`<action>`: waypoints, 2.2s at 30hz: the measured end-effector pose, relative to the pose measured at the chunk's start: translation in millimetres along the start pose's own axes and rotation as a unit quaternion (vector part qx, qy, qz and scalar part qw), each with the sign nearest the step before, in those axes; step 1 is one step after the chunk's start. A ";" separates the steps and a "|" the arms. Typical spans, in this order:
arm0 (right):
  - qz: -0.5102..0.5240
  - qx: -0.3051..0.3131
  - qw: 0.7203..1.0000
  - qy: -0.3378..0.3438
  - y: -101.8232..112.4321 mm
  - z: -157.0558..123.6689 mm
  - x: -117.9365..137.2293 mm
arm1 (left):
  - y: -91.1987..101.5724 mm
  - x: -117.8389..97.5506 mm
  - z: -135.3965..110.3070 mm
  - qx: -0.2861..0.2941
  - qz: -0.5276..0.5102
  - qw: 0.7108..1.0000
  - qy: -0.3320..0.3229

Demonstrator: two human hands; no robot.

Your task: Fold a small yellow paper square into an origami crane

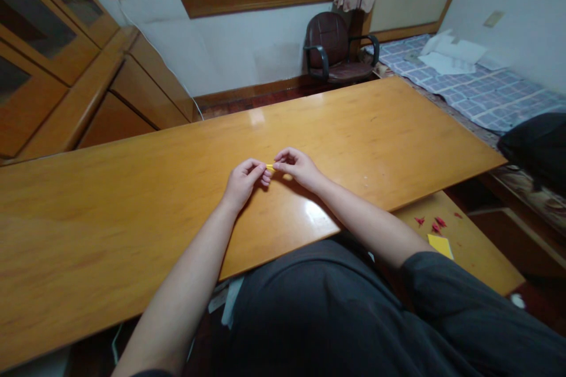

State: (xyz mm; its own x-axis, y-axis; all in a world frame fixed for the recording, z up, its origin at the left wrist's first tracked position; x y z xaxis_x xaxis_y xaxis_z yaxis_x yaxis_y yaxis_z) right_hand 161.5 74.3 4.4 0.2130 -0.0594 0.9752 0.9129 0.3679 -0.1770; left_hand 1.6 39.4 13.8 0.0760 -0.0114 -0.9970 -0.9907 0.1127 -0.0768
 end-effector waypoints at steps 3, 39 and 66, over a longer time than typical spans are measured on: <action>-0.002 0.001 1.000 -0.003 0.1 -0.4 0.8 | -0.3 -0.9 0.1 0.004 0.002 1.000 0.001; -0.032 -0.010 0.999 -0.010 2.2 -0.2 0.6 | -1.0 0.7 1.1 0.006 -0.007 0.999 0.051; -0.107 0.009 0.994 0.007 0.5 -4.5 1.7 | 0.6 -1.7 0.4 0.027 0.145 0.989 -0.025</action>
State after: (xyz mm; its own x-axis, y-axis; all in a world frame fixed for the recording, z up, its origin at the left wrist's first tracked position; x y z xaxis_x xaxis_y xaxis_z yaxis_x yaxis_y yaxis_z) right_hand 163.9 70.2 5.4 0.0196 -0.1517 0.9882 0.9318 0.3611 0.0370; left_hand 1.0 39.8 15.5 -0.2031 0.0771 -0.9761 -0.9643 0.1572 0.2131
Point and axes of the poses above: each hand's wrist, its own z-axis towards the middle knuckle, its own y-axis out of the back of the hand, x = y × z, the point moved 5 cm from there along z, towards the middle knuckle, and after that the axes turned 1 degree about x, right-handed, at the moved point
